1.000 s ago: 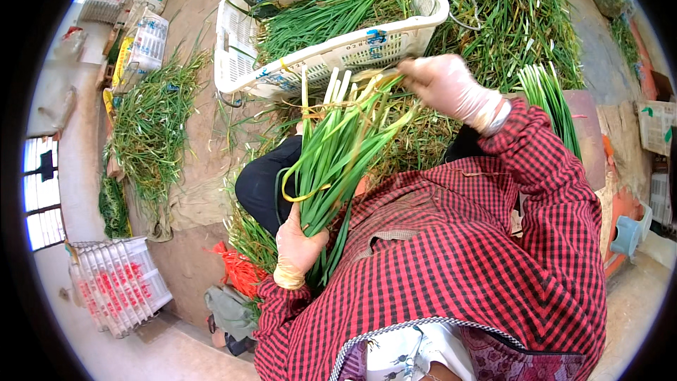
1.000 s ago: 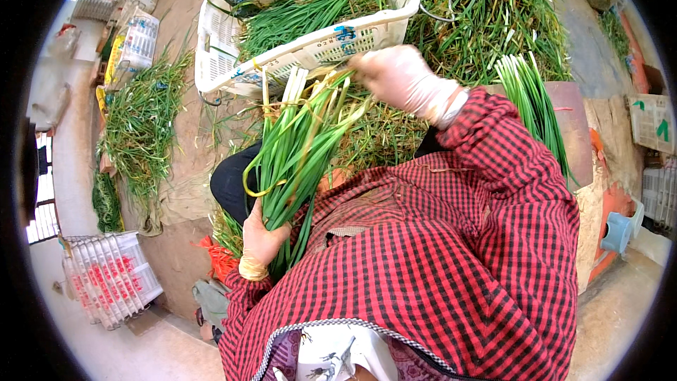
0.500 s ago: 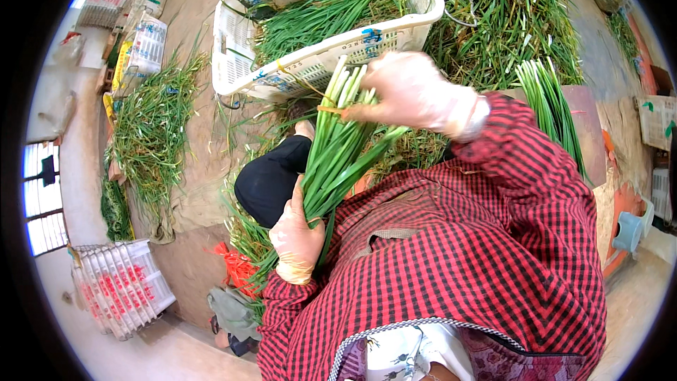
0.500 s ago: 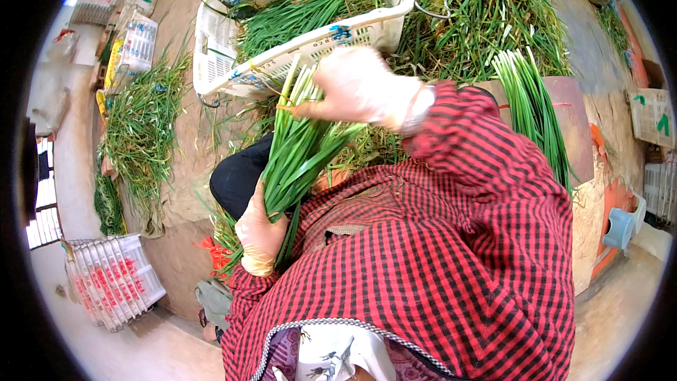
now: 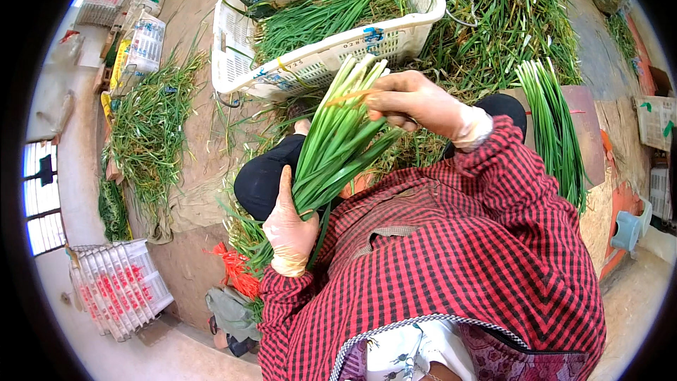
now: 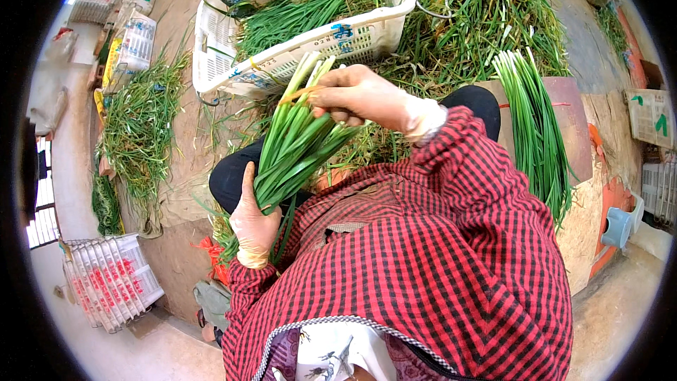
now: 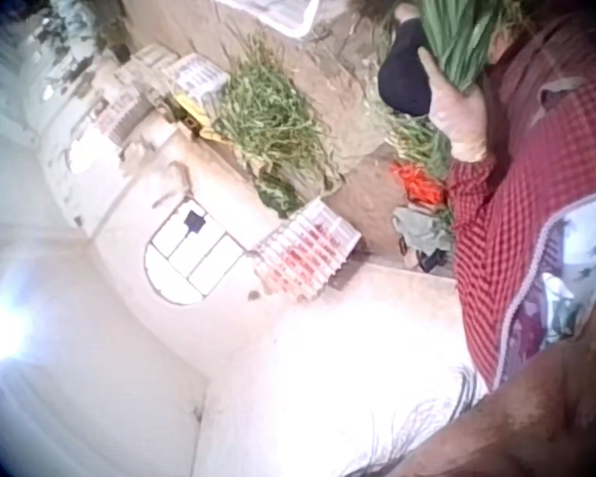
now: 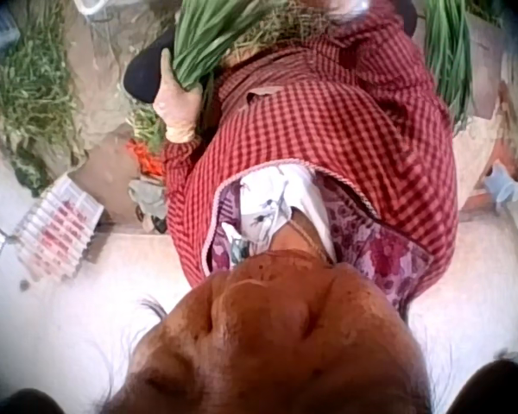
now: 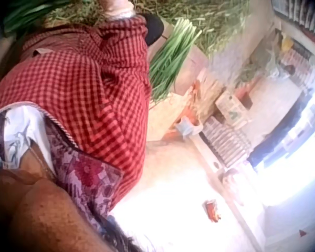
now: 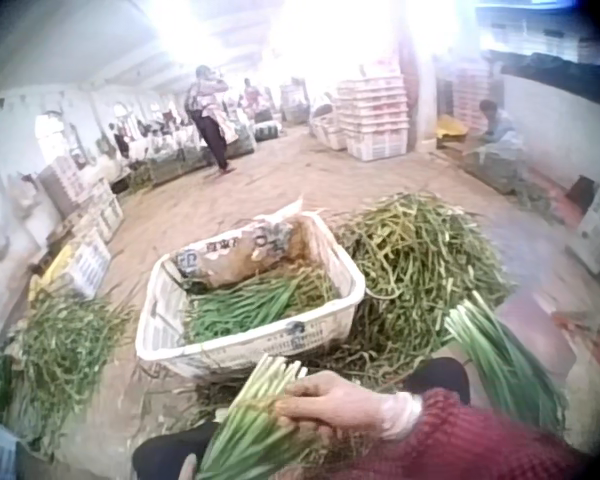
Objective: The person bundles green onions using rubber bands, sorts through bunches of the vegetables to remove wilted pieces, and places the cleaned bundles into a white plastic crate.
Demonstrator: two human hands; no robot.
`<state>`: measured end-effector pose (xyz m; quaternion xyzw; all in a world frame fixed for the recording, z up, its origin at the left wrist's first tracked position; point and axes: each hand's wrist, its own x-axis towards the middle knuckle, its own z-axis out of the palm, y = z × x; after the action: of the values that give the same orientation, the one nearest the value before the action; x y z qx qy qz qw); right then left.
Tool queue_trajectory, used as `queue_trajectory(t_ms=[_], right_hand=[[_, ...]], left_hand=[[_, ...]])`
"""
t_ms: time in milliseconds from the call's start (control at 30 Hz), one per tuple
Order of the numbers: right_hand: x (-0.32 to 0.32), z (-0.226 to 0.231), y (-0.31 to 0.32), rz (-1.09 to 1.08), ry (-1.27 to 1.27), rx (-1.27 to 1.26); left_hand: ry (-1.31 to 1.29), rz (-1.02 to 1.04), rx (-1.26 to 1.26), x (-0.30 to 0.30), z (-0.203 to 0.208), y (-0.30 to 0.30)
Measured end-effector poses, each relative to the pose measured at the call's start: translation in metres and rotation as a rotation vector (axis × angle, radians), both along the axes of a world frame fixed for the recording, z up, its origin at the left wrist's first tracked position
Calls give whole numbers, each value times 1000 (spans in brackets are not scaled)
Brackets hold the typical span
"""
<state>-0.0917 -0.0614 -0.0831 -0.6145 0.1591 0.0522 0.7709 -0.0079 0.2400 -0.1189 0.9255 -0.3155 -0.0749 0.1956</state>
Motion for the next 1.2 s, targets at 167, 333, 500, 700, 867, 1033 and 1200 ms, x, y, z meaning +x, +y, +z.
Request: queue_trajectory(t_ms=[167,333,500,700,867,1033,1200], right_hand=[[-41,-11,-5,383,-41,-44],[-77,3,-21,534,-25,-320],[-100,15,-82,124,135,-278],[-88,-45,-80,232,351,-1508],[-32,-7,-39,-169,-195,-1048],[11,-28,0,-53,-229,-942],[13,-38,38,-91,-494,-1153]], left_hand=[[-169,-32,32,17,-7,7],[-247,-36,-1,32,-7,21],[5,154,-93,35,-8,44],[816,269,-618,35,-15,44],[1008,306,-553,26,-11,36],[1236,299,-589,10,2,15],[1279,304,-597,4,2,6]])
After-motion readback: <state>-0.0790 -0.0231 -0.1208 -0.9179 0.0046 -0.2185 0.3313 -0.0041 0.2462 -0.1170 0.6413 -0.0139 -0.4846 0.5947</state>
